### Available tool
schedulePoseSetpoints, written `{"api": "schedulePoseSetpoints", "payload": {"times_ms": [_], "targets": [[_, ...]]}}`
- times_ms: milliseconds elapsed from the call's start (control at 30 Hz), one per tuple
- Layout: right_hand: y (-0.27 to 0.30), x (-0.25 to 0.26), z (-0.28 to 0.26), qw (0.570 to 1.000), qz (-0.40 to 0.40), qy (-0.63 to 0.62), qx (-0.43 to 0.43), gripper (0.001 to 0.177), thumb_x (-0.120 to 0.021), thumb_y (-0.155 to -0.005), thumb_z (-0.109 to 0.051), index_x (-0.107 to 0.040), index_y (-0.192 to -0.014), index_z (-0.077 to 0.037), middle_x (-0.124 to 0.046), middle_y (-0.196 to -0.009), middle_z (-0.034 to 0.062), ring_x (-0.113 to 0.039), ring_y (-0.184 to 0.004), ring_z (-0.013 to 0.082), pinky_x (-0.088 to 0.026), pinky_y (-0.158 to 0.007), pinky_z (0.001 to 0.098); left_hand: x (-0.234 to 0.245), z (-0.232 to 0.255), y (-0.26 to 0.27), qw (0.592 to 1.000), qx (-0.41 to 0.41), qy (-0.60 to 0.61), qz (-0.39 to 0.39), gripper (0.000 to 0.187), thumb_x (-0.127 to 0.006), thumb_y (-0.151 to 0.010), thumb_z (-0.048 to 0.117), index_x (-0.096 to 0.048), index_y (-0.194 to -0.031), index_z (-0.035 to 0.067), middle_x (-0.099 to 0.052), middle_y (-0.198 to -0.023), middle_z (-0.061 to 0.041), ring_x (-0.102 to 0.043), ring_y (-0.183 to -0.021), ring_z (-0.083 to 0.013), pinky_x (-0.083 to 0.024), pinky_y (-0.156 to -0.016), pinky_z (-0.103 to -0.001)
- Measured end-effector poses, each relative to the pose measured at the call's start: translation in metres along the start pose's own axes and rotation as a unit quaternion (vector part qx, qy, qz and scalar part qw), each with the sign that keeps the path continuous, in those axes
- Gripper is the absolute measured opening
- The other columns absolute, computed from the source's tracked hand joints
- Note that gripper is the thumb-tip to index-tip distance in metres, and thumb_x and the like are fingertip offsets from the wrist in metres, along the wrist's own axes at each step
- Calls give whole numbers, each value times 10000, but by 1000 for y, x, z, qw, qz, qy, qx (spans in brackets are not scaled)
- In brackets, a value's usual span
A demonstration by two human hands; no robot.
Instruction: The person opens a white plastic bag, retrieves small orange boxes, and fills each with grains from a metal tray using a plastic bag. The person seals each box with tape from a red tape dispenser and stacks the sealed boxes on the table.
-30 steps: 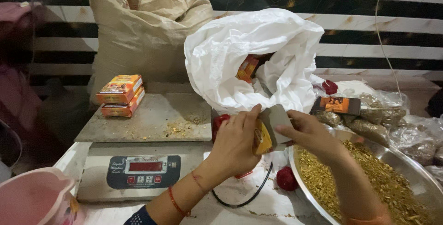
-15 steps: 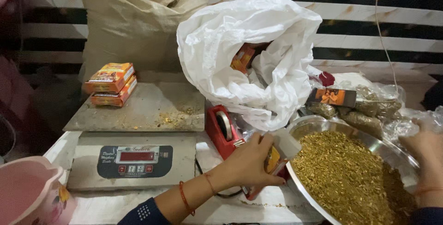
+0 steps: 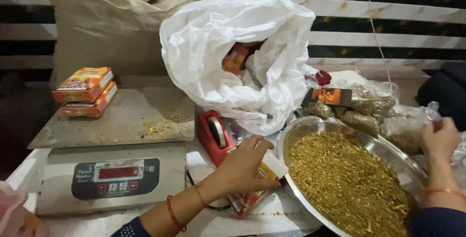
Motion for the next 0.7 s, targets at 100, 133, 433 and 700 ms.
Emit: {"api": "schedulePoseSetpoints", "payload": {"times_ms": [100,133,433,700], "targets": [[-10,5,-5,994,47,-98,14,59,-577,-990,-17,-593,-1001,39,-700,-1009,175,-687,-935,274,-553,-906,383,3,4,-1,1000,-14,7,6,780,-851,-710,453,-559,-1298,30,-525,-1326,-196,-506,-1286,-382,-439,-1058,-461],[-12,8,-6,990,60,-127,17,39,-570,-1007,6,-578,-1015,43,-684,-1016,165,-671,-935,262,-550,-910,376,3,5,-1,1000,-18,10,7,752,-847,-722,443,-564,-1283,31,-534,-1314,-191,-512,-1281,-377,-441,-1059,-456],[-54,69,-187,959,27,-271,84,46,-499,-1154,45,-501,-1120,15,-625,-1000,123,-645,-830,184,-522,-684,283,0,4,-6,996,-2,88,-15,629,-818,-784,416,-594,-1256,65,-582,-1295,-175,-553,-1267,-321,-464,-1064,-413],[10,128,-458,837,-169,-519,-25,64,-481,-1061,-40,-513,-1112,-63,-671,-932,125,-666,-762,169,-582,-620,302,-19,-50,-28,885,131,434,105,886,-828,-734,166,-332,-1464,94,-504,-1404,-112,-513,-1307,-242,-506,-1005,-444]]}}
Point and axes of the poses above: each hand's wrist, its own y-axis away from the middle knuckle, its own x-axis out of the back of the hand, z = x × y, the point moved 8 cm from there along -y, towards the middle knuckle
